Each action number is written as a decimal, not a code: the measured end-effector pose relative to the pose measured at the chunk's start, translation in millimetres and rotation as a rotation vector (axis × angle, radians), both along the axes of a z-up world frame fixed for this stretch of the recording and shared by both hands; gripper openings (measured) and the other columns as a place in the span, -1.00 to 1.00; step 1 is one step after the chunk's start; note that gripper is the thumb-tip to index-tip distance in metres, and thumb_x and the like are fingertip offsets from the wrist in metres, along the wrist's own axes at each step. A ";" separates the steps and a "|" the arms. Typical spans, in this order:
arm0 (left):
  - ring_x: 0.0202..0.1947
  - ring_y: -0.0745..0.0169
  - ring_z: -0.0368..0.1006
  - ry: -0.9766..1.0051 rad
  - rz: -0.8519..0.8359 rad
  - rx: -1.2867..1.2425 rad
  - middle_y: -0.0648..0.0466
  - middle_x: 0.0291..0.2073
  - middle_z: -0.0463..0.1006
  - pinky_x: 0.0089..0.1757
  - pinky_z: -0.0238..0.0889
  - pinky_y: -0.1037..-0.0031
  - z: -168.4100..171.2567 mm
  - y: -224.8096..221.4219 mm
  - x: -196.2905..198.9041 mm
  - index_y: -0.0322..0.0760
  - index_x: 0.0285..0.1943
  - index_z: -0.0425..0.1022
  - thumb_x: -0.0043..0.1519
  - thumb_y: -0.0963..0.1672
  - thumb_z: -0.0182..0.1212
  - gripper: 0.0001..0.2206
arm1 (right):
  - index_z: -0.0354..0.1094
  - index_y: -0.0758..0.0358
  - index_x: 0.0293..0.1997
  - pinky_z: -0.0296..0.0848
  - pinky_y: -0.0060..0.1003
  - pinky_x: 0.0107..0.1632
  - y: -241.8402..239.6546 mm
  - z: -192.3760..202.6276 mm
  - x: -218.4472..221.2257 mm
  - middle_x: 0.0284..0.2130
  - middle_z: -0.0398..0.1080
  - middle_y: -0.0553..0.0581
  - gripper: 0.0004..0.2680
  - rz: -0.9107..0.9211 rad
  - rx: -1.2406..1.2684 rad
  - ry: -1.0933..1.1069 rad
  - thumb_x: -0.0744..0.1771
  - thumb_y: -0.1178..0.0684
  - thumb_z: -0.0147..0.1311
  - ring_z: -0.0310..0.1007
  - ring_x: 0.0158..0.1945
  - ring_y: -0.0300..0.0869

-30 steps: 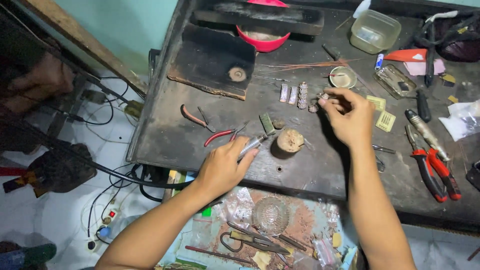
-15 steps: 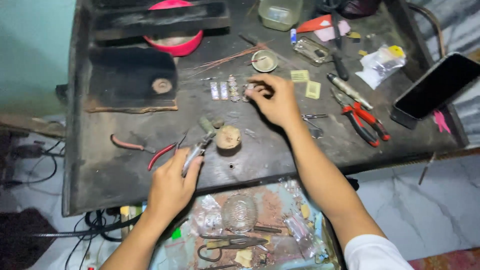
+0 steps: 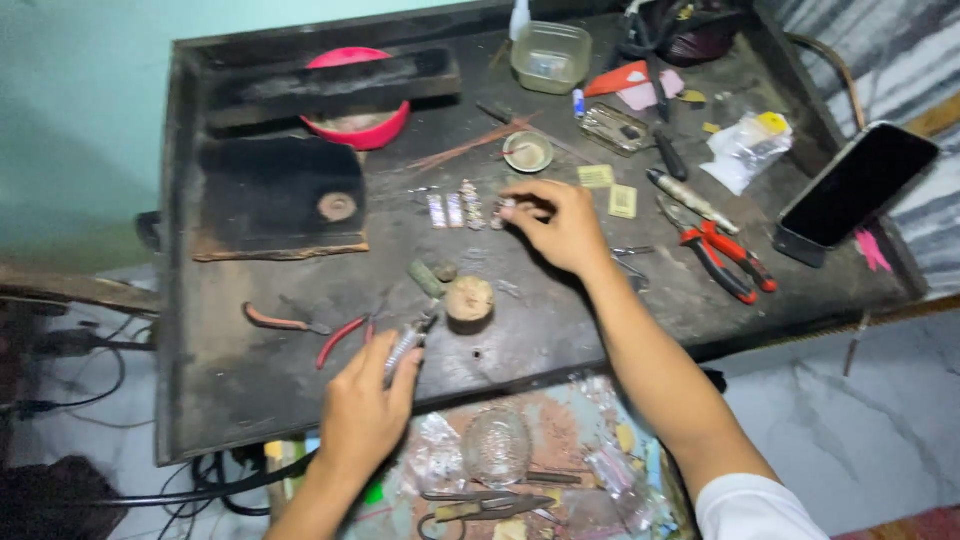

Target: Polishing a small metal jewelry component using a handheld rotary tool at a workbench.

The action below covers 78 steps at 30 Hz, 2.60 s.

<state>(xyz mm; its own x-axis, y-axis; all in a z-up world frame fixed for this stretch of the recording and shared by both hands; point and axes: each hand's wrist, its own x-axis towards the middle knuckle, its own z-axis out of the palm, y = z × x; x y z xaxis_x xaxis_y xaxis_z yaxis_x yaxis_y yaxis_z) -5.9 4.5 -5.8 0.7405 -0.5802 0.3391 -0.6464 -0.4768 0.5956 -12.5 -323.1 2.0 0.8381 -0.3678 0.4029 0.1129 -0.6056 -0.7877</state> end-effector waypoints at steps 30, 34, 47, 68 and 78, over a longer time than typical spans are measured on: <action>-0.23 -0.40 0.59 0.220 -0.012 0.036 -0.27 -0.36 0.64 -0.27 0.45 0.03 19.7 -1.7 12.7 -0.19 -0.02 0.54 0.31 -0.04 0.16 -0.79 | 0.62 0.10 -0.08 0.58 -0.09 -0.11 -3.3 -4.4 13.4 -0.29 0.58 0.19 -0.88 -0.076 -0.146 0.043 0.32 0.15 0.34 0.61 -0.15 0.11; -0.23 -0.39 0.60 0.229 -0.008 0.031 -0.26 -0.34 0.65 -0.26 0.46 0.04 21.7 -1.5 12.0 -0.19 -0.02 0.54 0.32 -0.04 0.15 -0.79 | 0.62 0.07 -0.07 0.53 -0.07 0.00 -5.4 -6.5 18.8 -0.24 0.61 0.13 -0.90 -0.047 -0.197 0.049 0.36 0.13 0.29 0.59 -0.09 0.12; -0.20 -0.41 0.59 0.234 -0.005 0.063 -0.29 -0.33 0.64 -0.26 0.45 0.03 22.4 -0.5 11.9 -0.25 -0.02 0.54 0.31 -0.04 0.14 -0.77 | 0.62 0.12 -0.17 0.46 0.02 0.10 -7.9 -13.6 28.8 -0.23 0.61 0.18 -0.93 0.011 -0.225 0.121 0.35 0.19 0.25 0.57 -0.04 0.20; -0.24 -0.43 0.60 0.274 -0.017 0.044 -0.29 -0.35 0.65 -0.29 0.46 0.06 25.1 0.2 11.9 -0.25 -0.04 0.55 0.31 -0.04 0.14 -0.77 | 0.60 0.00 -0.06 0.45 -0.06 0.16 -34.4 -20.8 6.9 -0.19 0.60 0.04 -0.90 -0.129 -0.277 0.055 0.38 0.14 0.23 0.57 0.00 0.06; -0.25 -0.41 0.60 0.265 -0.017 0.072 -0.26 -0.36 0.65 -0.30 0.47 0.08 24.6 0.3 13.6 -0.21 -0.05 0.54 0.31 -0.04 0.14 -0.79 | 0.59 0.22 -0.10 0.44 0.09 0.16 4.5 5.7 21.4 -0.17 0.61 0.27 -0.90 0.070 -0.208 0.135 0.36 0.21 0.16 0.55 0.03 0.25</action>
